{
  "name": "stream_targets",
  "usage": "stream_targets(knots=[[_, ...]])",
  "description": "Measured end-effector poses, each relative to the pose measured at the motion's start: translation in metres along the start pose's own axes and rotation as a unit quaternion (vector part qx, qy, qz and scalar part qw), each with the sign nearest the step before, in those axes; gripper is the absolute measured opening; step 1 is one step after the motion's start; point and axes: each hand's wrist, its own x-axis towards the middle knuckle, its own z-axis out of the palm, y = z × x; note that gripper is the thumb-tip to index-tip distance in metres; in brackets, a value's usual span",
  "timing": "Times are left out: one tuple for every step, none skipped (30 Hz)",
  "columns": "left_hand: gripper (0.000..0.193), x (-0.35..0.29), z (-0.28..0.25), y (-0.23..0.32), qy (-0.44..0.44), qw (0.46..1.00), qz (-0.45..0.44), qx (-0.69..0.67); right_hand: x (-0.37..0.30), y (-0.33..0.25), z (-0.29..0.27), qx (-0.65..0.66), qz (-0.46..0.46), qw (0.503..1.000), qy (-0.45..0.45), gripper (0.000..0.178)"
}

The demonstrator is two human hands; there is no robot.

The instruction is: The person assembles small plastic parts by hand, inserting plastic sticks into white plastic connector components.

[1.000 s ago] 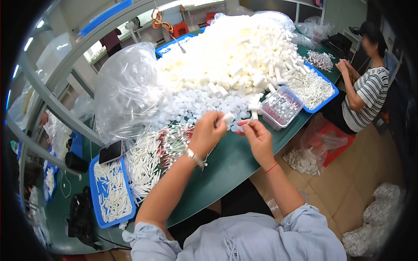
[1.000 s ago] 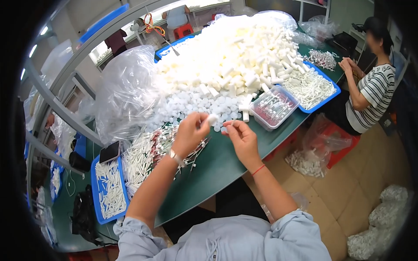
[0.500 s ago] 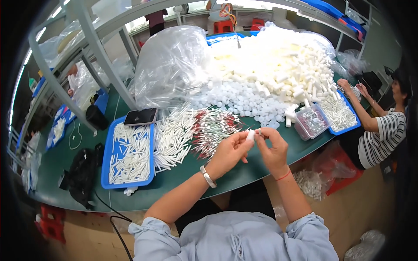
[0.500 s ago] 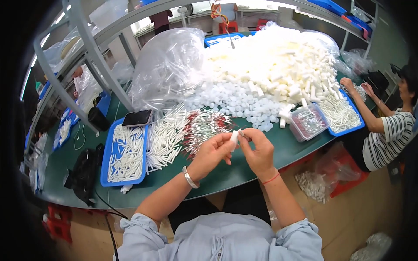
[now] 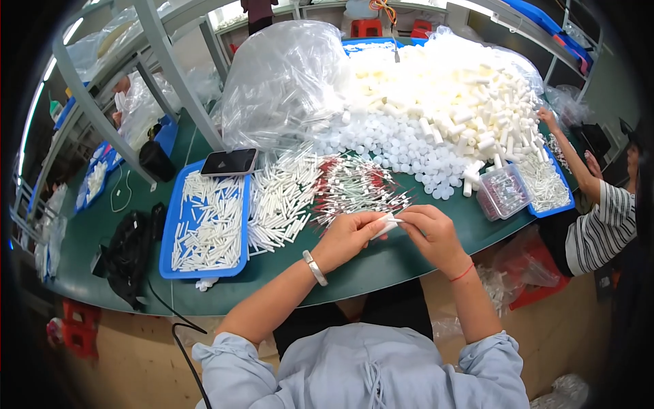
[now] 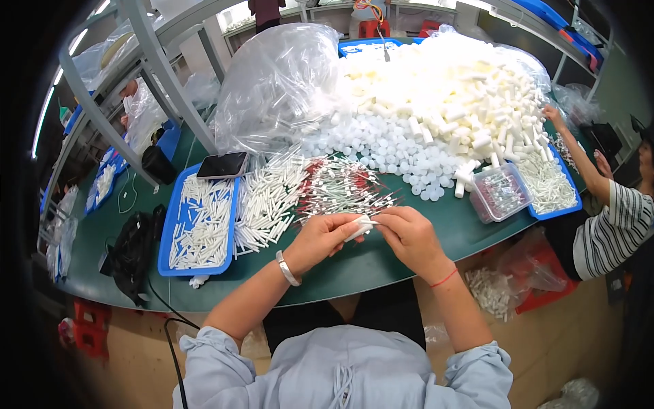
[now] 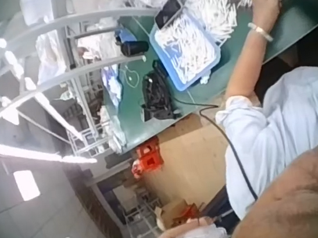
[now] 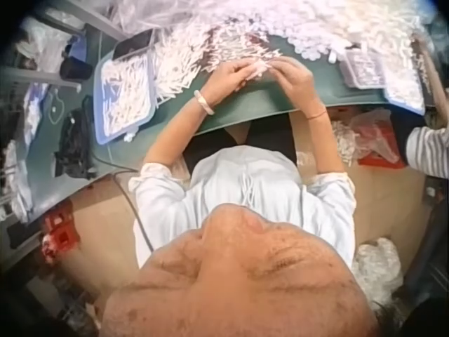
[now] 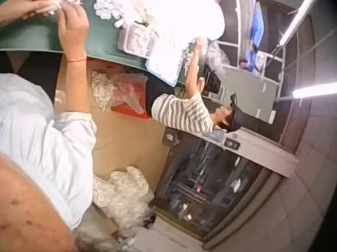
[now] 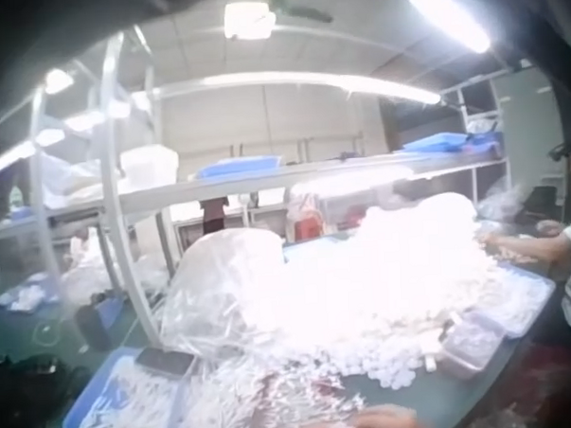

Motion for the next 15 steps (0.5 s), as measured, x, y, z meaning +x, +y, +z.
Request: stream_targets(knots=[[0.031,-0.001,-0.003,0.003,0.002,1.0,0.007,0.024,0.002,0.001,-0.003,-0.042,-0.019,0.998,-0.038,0.014],[0.032,-0.002,-0.005,0.005,-0.008,1.0,-0.003,0.027,0.004,0.0,-0.006,-0.083,-0.037,0.993,-0.076,0.015],[0.032,-0.003,-0.007,0.006,-0.007,1.0,-0.005,0.026,0.006,-0.001,-0.007,-0.082,-0.036,0.993,-0.077,0.015],[0.035,-0.003,-0.01,0.006,-0.014,0.999,-0.014,0.025,0.008,-0.001,-0.007,-0.108,-0.052,0.987,-0.104,0.02],[0.039,-0.003,-0.012,0.007,-0.02,0.999,-0.023,0.025,0.01,-0.002,-0.007,-0.134,-0.069,0.98,-0.13,0.026],[0.039,-0.002,-0.013,0.007,-0.019,0.999,-0.026,0.023,0.012,-0.007,-0.007,-0.132,-0.068,0.98,-0.133,0.026],[0.041,-0.002,-0.014,0.009,-0.012,0.999,-0.037,0.029,0.015,-0.015,-0.007,-0.109,-0.063,0.981,-0.15,0.03],[0.042,-0.002,-0.014,0.012,-0.005,0.998,-0.048,0.036,0.016,-0.019,-0.005,-0.086,-0.059,0.98,-0.168,0.035],[0.042,-0.003,-0.014,0.014,-0.004,0.998,-0.049,0.036,0.016,-0.02,-0.003,-0.084,-0.059,0.98,-0.168,0.035],[0.044,-0.002,-0.016,0.018,-0.022,0.998,-0.055,0.015,0.017,-0.02,0.0,-0.066,-0.074,0.98,-0.172,0.037],[0.046,-0.001,-0.018,0.019,-0.04,0.997,-0.06,-0.006,0.018,-0.02,0.002,-0.047,-0.089,0.979,-0.176,0.04],[0.046,0.002,-0.021,0.019,-0.04,0.997,-0.062,-0.007,0.018,-0.015,0.006,-0.055,-0.087,0.98,-0.172,0.037],[0.046,0.005,-0.024,0.019,-0.056,0.996,-0.07,0.0,0.017,-0.011,0.008,-0.054,-0.086,0.98,-0.173,0.037],[0.046,0.008,-0.028,0.022,-0.072,0.994,-0.078,0.008,0.017,-0.008,0.008,-0.062,-0.063,0.981,-0.175,0.034],[0.041,0.014,-0.038,0.029,-0.032,0.994,-0.088,0.064,0.016,-0.005,0.008,-0.07,-0.039,0.981,-0.178,0.031]])
